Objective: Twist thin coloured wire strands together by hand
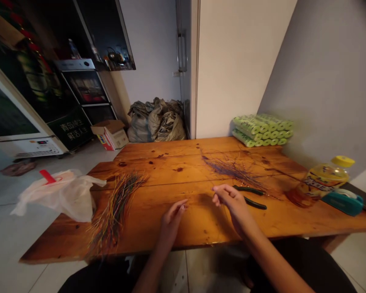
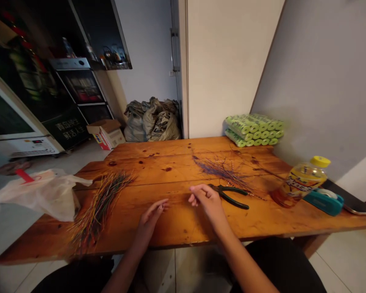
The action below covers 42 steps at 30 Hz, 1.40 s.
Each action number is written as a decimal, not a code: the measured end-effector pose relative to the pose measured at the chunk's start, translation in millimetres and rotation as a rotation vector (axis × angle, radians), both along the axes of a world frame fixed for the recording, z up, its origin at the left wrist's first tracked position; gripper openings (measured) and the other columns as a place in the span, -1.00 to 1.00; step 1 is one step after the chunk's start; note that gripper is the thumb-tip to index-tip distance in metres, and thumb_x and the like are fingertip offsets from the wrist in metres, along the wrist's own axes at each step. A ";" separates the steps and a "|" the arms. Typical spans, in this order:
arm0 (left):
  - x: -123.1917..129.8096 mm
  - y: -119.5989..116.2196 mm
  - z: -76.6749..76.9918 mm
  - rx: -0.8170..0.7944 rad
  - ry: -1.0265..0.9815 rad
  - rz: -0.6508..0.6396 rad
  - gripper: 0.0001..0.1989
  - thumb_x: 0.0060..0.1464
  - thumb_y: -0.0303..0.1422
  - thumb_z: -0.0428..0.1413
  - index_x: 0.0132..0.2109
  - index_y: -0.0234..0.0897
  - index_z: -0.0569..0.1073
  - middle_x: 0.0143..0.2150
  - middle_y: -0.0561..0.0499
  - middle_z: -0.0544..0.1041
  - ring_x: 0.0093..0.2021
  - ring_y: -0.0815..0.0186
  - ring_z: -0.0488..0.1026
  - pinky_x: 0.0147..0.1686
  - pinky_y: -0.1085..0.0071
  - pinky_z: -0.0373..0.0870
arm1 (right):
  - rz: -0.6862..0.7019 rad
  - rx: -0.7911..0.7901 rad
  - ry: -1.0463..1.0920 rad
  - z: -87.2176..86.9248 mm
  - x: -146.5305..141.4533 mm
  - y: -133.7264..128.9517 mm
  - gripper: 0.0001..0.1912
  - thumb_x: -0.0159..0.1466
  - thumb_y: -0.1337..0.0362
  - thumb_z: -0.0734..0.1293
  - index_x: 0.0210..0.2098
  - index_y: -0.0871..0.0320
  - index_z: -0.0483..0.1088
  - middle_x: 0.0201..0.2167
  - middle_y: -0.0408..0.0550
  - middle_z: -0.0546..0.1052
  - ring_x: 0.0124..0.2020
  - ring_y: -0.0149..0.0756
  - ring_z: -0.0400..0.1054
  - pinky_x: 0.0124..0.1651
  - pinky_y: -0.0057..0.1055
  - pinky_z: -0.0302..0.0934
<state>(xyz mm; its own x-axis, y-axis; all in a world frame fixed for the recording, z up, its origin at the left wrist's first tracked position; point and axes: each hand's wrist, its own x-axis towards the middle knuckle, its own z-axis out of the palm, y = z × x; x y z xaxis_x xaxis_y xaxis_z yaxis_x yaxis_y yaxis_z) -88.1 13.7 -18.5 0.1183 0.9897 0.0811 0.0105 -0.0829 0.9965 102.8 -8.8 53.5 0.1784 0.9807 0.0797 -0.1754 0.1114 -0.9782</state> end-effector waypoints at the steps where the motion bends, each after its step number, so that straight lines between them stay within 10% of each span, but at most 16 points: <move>1: 2.9 0.8 2.2 -0.023 -0.061 -0.009 -0.64 0.02 -0.13 0.05 -0.11 -0.24 0.49 -0.17 -0.07 0.56 -0.14 0.22 0.47 -0.07 0.31 0.34 | 0.057 -0.048 0.065 -6.3 -5.9 -4.7 -0.75 0.08 0.13 0.38 -0.53 0.20 0.38 -0.64 -0.19 0.39 -0.62 -0.51 0.19 -0.51 -0.55 0.08; 14: 5.9 2.3 14.2 -0.299 -0.656 0.174 -0.47 -0.05 -0.22 0.17 0.09 -0.28 0.34 -0.09 -0.17 0.52 -0.16 0.24 0.49 -0.11 0.35 0.33 | 0.373 -0.534 0.427 -65.8 -23.8 -42.2 -0.79 -0.01 0.20 0.47 -0.49 0.22 0.43 -0.67 -0.21 0.33 -0.64 -0.61 0.16 -0.58 -0.70 0.04; 34: -42.9 2.3 27.7 -0.171 -0.875 0.555 -0.79 0.07 -0.37 0.03 -0.18 -0.23 0.53 -0.32 0.01 0.51 -0.34 0.52 0.44 -0.33 0.66 0.33 | 0.411 -0.473 0.530 -70.0 0.2 -45.0 -0.80 0.04 0.22 0.44 -0.47 0.23 0.42 -0.74 -0.32 0.07 -0.70 -0.63 -0.16 -0.66 -0.65 -0.17; 42: -8.5 -8.8 26.6 -0.474 -0.673 0.202 -0.82 -0.08 -0.42 0.16 -0.26 -0.34 0.58 -0.39 0.00 0.46 -0.50 0.54 0.30 -0.51 0.64 0.23 | 0.249 -0.368 0.360 -72.9 13.8 -48.9 -0.83 0.12 0.21 0.38 -0.45 0.22 0.40 -0.74 -0.29 0.14 -0.69 -0.60 -0.07 -0.63 -0.62 -0.13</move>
